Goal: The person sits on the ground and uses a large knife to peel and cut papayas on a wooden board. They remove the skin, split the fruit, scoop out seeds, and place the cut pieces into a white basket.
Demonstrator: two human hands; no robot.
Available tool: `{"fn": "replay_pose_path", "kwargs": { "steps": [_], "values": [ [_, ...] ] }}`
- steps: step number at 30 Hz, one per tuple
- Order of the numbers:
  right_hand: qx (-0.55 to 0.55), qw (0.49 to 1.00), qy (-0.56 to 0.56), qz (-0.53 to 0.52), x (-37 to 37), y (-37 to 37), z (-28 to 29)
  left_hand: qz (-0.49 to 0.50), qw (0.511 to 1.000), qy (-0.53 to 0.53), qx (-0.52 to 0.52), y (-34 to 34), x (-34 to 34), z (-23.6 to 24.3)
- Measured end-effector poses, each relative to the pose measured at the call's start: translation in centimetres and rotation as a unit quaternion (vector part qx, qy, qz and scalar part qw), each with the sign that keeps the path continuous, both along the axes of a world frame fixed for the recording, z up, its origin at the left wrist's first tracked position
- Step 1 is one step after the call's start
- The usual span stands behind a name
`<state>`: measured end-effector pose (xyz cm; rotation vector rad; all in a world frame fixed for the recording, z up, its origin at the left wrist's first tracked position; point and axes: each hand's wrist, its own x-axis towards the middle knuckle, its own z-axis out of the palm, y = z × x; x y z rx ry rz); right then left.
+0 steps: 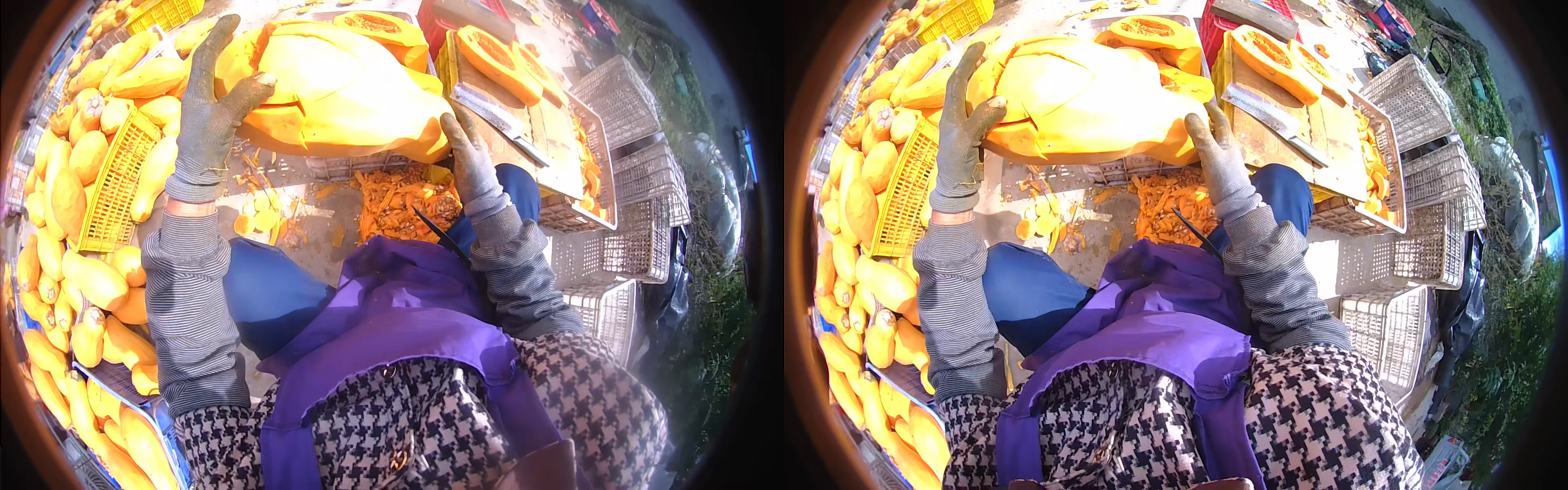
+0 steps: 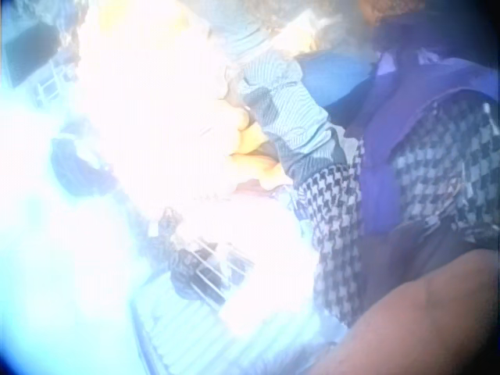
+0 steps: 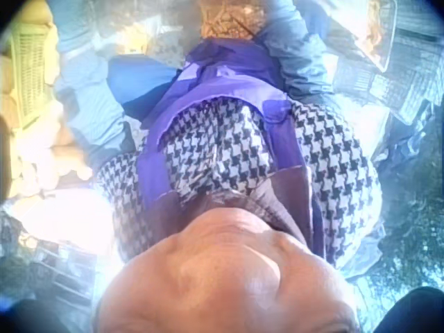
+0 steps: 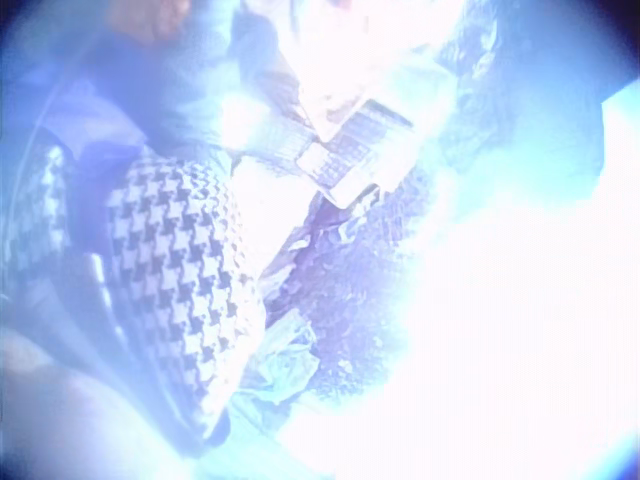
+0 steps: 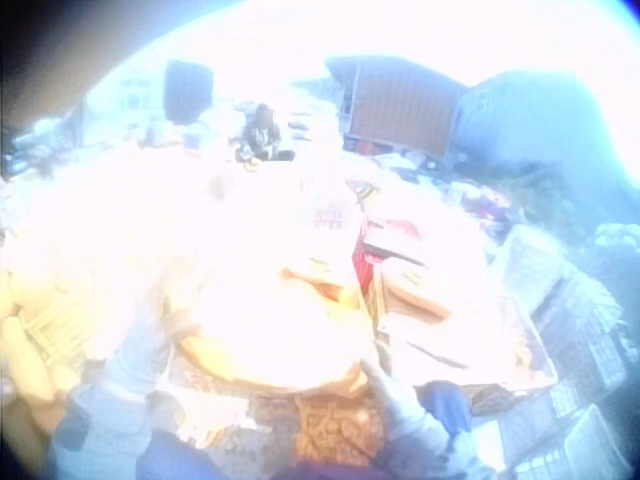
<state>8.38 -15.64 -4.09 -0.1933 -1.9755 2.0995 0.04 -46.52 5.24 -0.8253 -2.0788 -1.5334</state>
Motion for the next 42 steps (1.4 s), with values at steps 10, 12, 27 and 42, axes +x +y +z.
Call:
{"fn": "replay_pose_path", "kwargs": {
  "steps": [10,12,27,42],
  "values": [
    [0.263,0.941,-0.093,-0.192,2.8,22.3,1.9,-0.051,0.918,-0.296,0.259,23.2,2.6,-8.8],
    [0.357,0.913,-0.12,-0.153,3.8,24.1,0.4,-0.052,0.874,-0.377,0.301,24.4,2.9,-12.5],
    [0.582,0.807,-0.087,0.053,-0.8,29.4,-7.3,0.099,0.967,-0.16,-0.172,26.4,6.8,-11.0],
    [0.508,0.848,-0.147,-0.034,7.1,34.1,-2.2,-0.077,0.666,0.154,-0.726,42.2,-1.5,-7.2]
  ]
}}
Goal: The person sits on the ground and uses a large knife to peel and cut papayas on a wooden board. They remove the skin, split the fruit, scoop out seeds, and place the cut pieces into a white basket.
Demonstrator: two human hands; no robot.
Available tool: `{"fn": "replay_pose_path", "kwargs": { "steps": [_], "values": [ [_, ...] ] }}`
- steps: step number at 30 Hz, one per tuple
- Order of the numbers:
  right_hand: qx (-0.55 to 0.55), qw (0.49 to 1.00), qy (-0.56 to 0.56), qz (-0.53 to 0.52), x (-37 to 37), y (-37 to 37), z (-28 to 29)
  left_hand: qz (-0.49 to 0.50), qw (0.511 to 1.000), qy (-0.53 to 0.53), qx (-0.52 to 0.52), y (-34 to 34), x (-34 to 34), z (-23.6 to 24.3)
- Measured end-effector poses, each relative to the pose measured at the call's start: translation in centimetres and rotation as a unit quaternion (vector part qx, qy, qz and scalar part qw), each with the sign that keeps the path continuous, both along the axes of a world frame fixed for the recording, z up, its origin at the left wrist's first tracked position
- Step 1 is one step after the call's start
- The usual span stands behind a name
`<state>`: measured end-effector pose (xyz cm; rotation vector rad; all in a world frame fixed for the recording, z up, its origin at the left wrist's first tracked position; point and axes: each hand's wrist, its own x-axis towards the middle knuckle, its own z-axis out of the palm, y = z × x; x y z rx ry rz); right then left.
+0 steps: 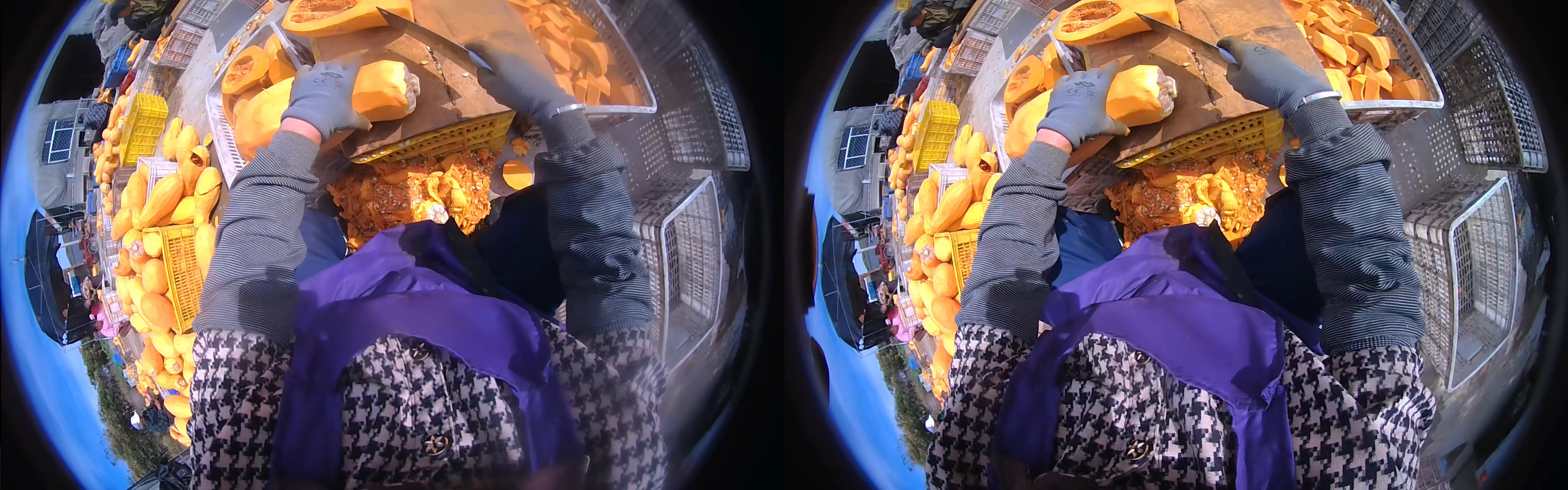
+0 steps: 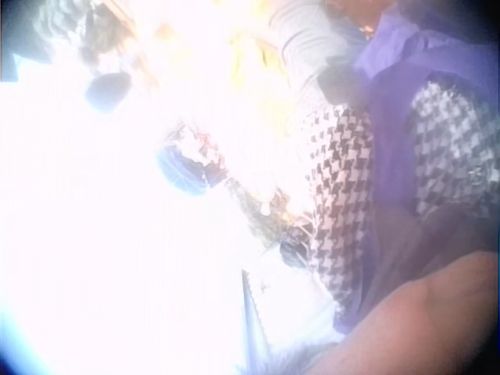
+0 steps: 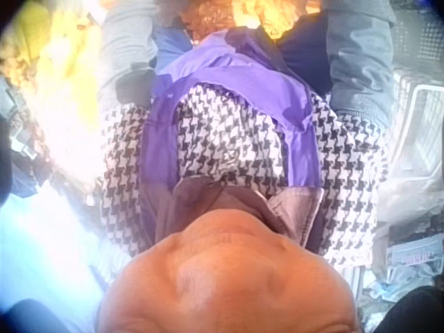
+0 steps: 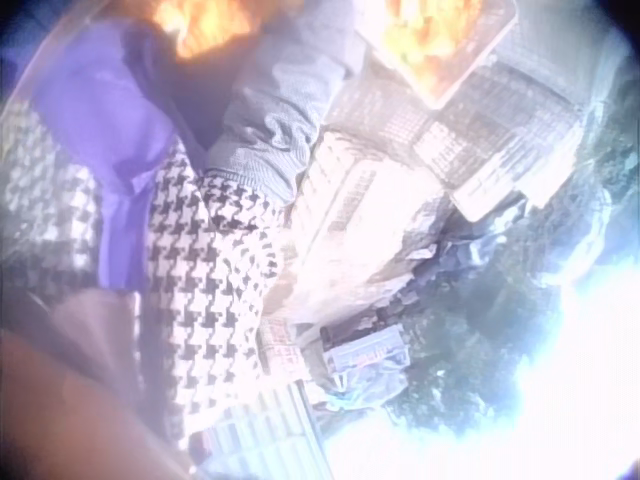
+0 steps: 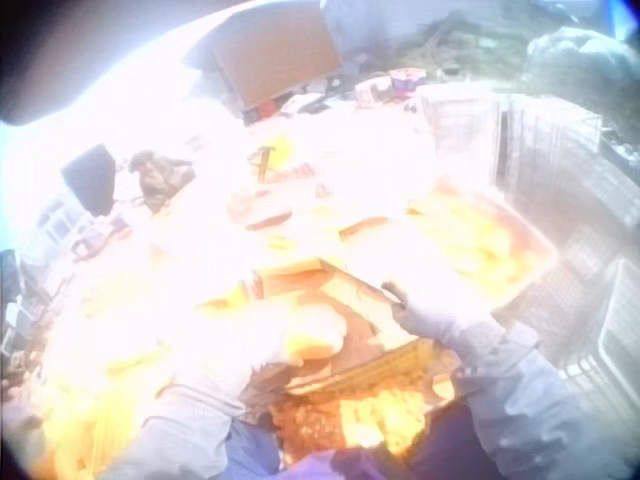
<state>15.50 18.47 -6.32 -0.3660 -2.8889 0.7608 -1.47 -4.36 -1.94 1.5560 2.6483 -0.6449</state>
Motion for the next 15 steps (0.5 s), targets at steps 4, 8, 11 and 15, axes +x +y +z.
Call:
{"fn": "replay_pose_path", "kwargs": {
  "steps": [4,8,11,15],
  "values": [
    [-0.095,0.983,0.139,-0.077,3.1,-4.5,1.8,0.064,0.997,0.006,-0.036,3.0,-0.7,0.4],
    [-0.141,0.973,0.148,-0.11,5.1,-8.6,2.1,0.083,0.996,-0.004,-0.034,3.7,-1.0,0.0],
    [-0.151,0.969,0.154,-0.122,5.7,-10.7,1.4,0.061,0.998,-0.028,0.0,3.5,-0.9,-0.4],
    [-0.147,0.965,0.174,-0.132,6.0,-12.7,0.8,0.062,0.997,-0.044,0.007,3.3,-0.6,-0.2]
  ]
}}
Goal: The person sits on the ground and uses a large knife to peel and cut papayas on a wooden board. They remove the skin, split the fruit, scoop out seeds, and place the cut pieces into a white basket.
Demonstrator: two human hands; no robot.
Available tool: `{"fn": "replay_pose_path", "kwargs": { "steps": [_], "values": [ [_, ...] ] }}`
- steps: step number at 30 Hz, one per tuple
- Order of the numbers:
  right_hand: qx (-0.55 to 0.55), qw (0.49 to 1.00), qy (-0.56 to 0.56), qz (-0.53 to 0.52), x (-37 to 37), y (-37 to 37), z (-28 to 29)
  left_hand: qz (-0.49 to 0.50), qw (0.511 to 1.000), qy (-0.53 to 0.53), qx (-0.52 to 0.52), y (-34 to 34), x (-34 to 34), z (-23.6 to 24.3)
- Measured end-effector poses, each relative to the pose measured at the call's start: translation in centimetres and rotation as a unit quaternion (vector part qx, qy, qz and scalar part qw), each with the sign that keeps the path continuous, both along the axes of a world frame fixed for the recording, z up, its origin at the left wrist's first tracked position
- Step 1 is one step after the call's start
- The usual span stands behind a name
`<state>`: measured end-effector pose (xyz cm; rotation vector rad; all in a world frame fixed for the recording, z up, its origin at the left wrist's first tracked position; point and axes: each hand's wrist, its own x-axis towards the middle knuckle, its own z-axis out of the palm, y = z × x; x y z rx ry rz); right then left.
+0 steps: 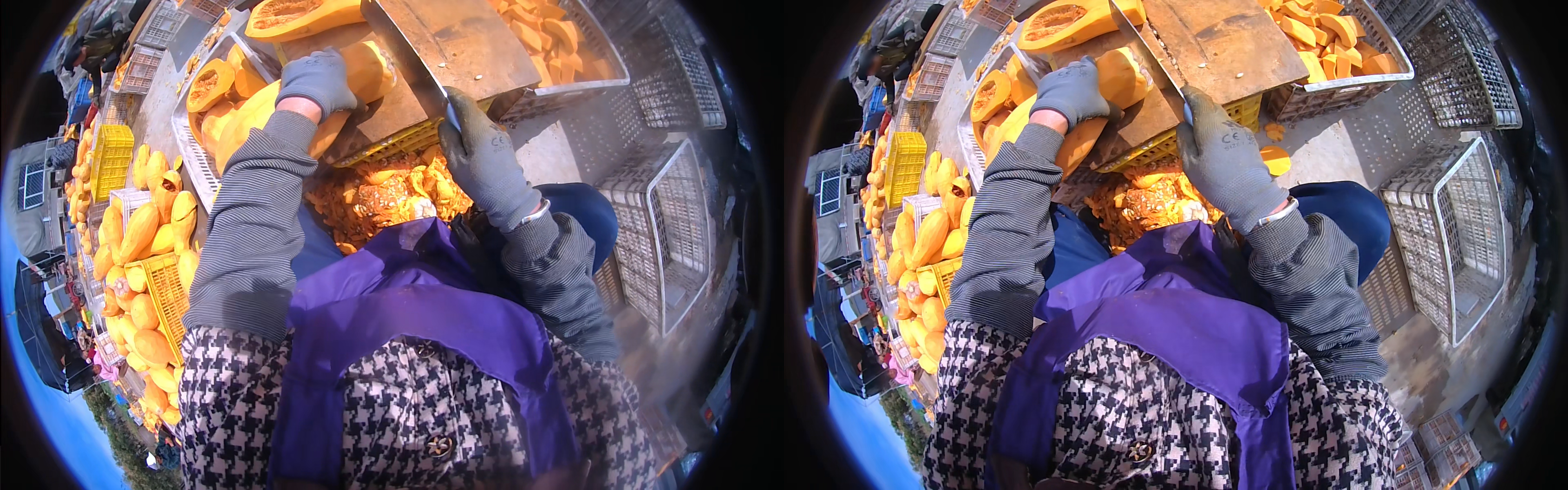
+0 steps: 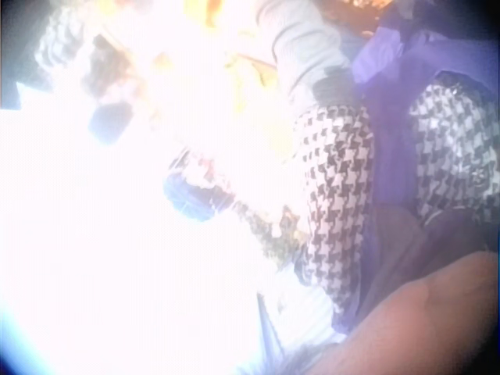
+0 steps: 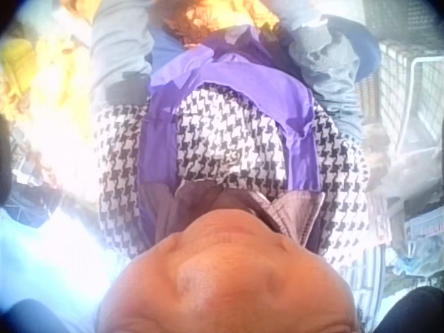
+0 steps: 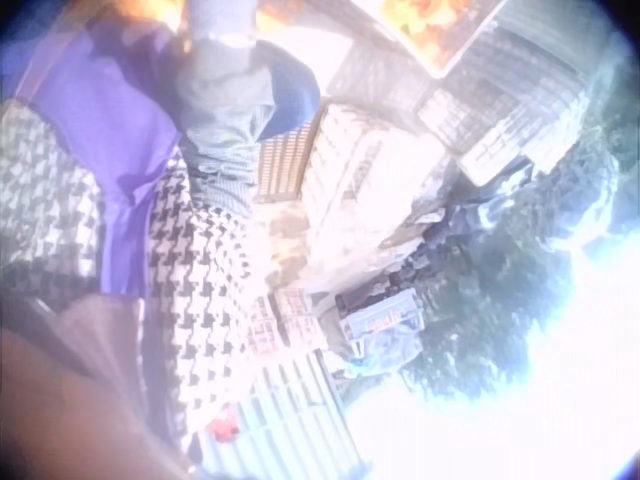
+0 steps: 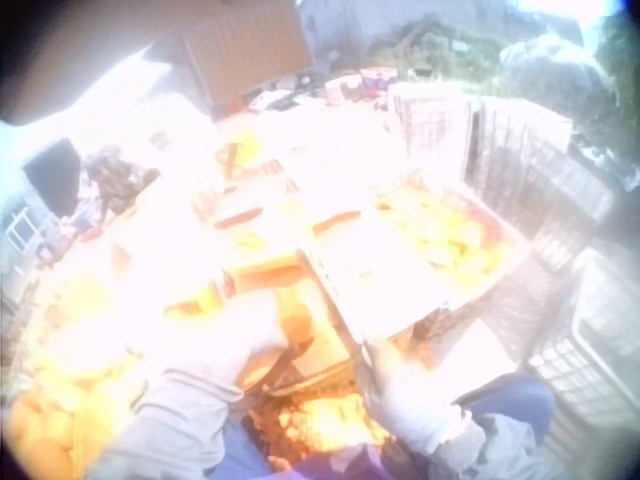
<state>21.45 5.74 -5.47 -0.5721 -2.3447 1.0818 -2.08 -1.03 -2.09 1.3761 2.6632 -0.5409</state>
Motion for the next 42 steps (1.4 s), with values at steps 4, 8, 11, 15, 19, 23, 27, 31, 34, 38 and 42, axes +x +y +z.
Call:
{"fn": "replay_pose_path", "kwargs": {
  "steps": [4,8,11,15,19,23,27,31,34,38,42],
  "values": [
    [-0.002,1.0,-0.015,-0.006,0.1,-1.6,0.6,-0.016,1.0,-0.011,-0.007,0.0,0.3,0.6],
    [0.04,0.986,-0.16,0.014,-0.3,-1.6,1.9,-0.008,1.0,-0.008,0.004,0.0,0.3,0.3],
    [0.043,0.961,-0.269,0.043,-1.4,-0.1,3.6,-0.019,1.0,0.0,0.017,-0.2,0.3,-0.3],
    [-0.024,0.954,-0.282,0.102,-4.1,2.5,5.7,-0.039,0.999,0.021,0.024,-0.3,0.7,-0.9],
    [-0.076,0.93,-0.355,0.064,-9.6,2.6,2.8,-0.04,0.999,-0.005,0.027,-0.6,1.3,-0.5],
    [0.059,0.947,-0.316,-0.014,-10.4,0.4,-3.4,-0.068,0.997,0.021,0.016,-1.0,1.2,0.0],
    [-0.023,0.963,-0.266,0.015,-9.3,1.7,-4.5,-0.07,0.997,-0.035,0.011,-1.0,-0.7,0.2],
    [-0.055,0.972,-0.226,0.008,-6.8,2.4,-2.7,-0.066,0.996,-0.059,-0.009,-0.5,-1.9,0.3],
    [0.005,0.989,-0.148,0.013,-3.4,1.5,-2.2,-0.035,0.996,-0.078,-0.039,-0.1,-1.9,0.7],
    [0.133,0.99,-0.037,-0.014,-0.5,-0.7,-2.5,0.002,0.993,-0.111,-0.046,0.4,-2.1,1.3],
    [0.136,0.984,-0.116,0.0,-0.3,-2.4,-2.1,0.005,0.992,-0.121,-0.042,0.5,-3.2,1.1]
  ]
}}
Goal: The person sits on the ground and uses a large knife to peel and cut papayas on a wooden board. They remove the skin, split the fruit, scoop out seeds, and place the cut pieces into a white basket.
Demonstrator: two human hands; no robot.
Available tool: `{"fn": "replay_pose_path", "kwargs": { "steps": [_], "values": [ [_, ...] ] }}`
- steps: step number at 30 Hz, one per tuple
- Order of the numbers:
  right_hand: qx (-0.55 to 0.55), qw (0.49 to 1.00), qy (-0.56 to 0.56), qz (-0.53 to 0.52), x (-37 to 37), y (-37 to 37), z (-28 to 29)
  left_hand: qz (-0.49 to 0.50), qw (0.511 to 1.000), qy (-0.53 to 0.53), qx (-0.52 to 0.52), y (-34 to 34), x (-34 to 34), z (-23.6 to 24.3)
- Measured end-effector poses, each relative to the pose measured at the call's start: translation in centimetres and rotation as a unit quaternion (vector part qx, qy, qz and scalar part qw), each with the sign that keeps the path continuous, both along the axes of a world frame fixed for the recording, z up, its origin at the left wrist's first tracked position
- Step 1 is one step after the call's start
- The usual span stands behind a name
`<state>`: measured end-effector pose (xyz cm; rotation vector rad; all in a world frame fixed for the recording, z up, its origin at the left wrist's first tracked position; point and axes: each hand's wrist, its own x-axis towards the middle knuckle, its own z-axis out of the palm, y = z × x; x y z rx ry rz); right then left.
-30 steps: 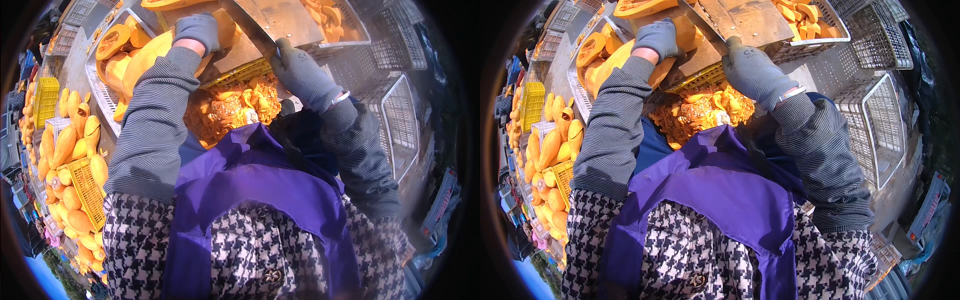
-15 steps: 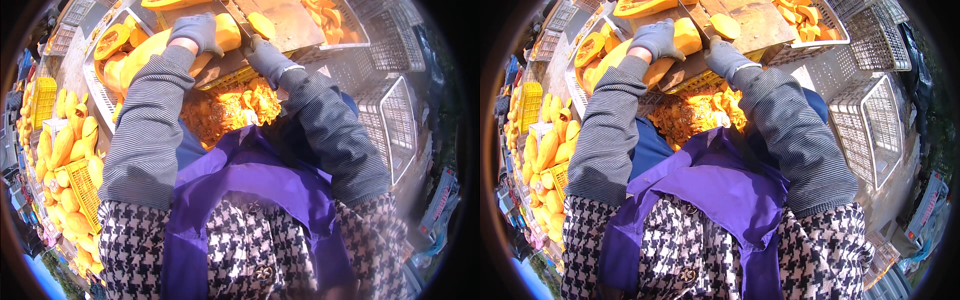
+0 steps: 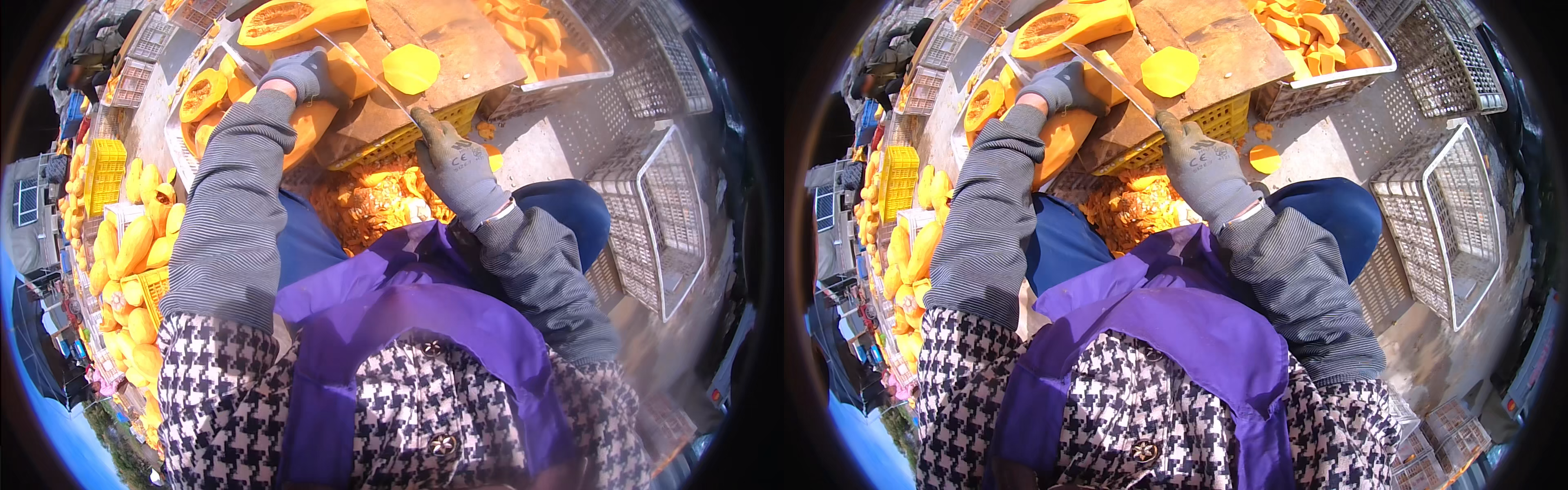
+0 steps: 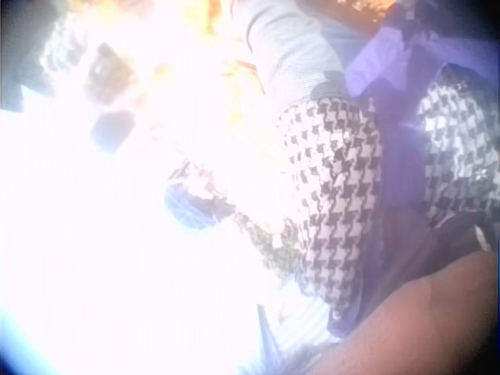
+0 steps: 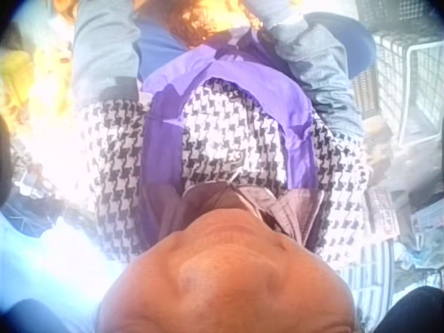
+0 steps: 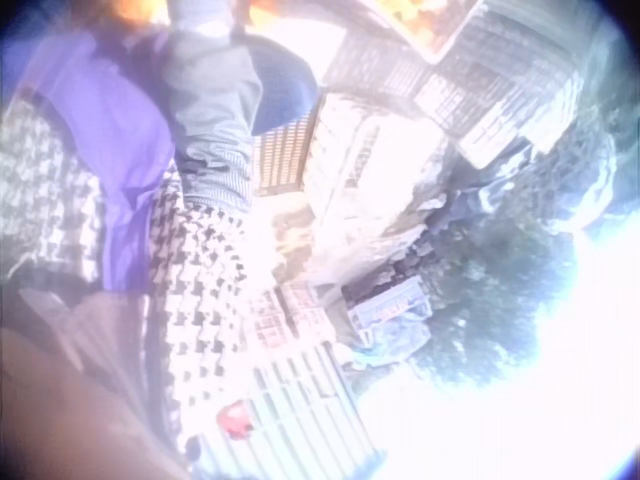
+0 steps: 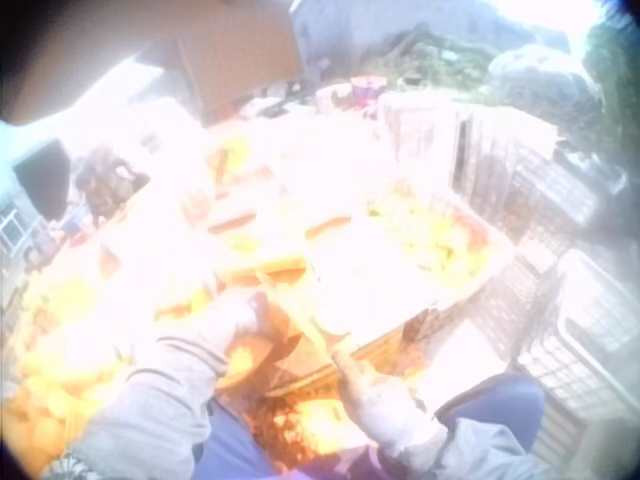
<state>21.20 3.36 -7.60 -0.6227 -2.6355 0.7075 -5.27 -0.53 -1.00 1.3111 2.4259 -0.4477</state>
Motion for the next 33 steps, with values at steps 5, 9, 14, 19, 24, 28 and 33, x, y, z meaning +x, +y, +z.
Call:
{"fn": "replay_pose_path", "kwargs": {
  "steps": [5,9,14,19,24,28,33],
  "values": [
    [0.031,0.995,-0.099,-0.008,-1.2,-1.0,-0.1,-0.028,0.999,-0.041,0.021,-0.1,-1.0,-0.9],
    [0.064,0.994,-0.086,-0.025,-3.8,-1.5,-0.4,-0.068,0.997,-0.014,0.023,-0.1,-0.6,-0.9],
    [-0.021,0.985,-0.171,-0.006,-8.5,0.3,1.2,-0.049,0.998,0.031,0.012,-0.3,1.2,-0.6],
    [-0.14,0.986,-0.084,0.025,-7.2,4.7,2.7,-0.092,0.99,0.094,0.05,-1.8,3.0,-1.7],
    [-0.165,0.985,0.013,-0.042,-2.7,5.8,2.3,-0.139,0.977,0.128,0.096,-4.6,2.2,-2.3],
    [-0.016,0.994,-0.085,-0.069,-0.9,8.3,1.6,-0.137,0.974,0.116,0.141,-8.5,1.1,-2.4],
    [0.06,0.986,-0.146,-0.047,-0.9,11.4,1.3,-0.143,0.966,0.128,0.171,-9.6,0.4,-3.5]
  ]
}}
